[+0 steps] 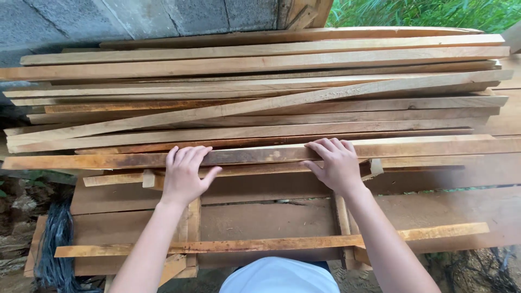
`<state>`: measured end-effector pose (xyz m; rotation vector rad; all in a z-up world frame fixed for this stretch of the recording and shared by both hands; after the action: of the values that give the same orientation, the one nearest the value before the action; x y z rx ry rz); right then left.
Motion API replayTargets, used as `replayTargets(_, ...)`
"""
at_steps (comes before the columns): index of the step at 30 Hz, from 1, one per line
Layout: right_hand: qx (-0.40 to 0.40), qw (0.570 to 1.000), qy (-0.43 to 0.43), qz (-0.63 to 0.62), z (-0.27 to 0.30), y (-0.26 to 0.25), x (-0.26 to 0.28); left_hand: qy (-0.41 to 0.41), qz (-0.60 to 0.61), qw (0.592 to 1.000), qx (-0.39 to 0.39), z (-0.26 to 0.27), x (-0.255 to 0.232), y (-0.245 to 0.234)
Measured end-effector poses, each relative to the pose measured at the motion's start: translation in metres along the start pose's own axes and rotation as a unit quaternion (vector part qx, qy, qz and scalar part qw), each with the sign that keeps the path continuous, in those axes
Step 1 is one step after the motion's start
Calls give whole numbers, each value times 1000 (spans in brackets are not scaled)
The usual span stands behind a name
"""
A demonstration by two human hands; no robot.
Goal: The recorder is sorting and arranging long wooden planks on a rack in a workshop area.
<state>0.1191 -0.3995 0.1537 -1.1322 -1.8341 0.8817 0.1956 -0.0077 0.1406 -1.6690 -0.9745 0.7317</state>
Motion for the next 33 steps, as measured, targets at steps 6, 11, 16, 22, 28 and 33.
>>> replayTargets(6, 204, 966, 104, -121, 18, -31, 26, -1, 17, 993, 120, 17, -32, -61)
replayTargets(11, 303, 922, 170, -170, 57, -16, 45, -59, 72, 952, 292, 60, -37, -33)
replayTargets(16, 283, 925, 189, -170, 105, 60, 25, -99, 86, 936, 326, 99, -42, 81)
replayTargets(22, 252, 945, 195, -78, 149, 153, -9, -91, 44, 947, 306, 107, -46, 172)
replayTargets(28, 298, 923, 232, -72, 131, 138, 17, -118, 46, 930, 345, 116, -48, 188)
replayTargets(33, 334, 918, 209, -45, 139, 148, 23, -97, 19, 927, 361, 115, -62, 145)
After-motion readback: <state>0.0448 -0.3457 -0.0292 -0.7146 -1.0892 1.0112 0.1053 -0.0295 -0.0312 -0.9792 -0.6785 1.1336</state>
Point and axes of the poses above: each hand's wrist, its own z-axis away from the middle knuckle, its own y-axis out of the palm, x = y × z, the point moved 1 cm from there along -z, towards the middle knuckle, and after that the axes turned 7 degrees about -z, right-handed, at the moved point
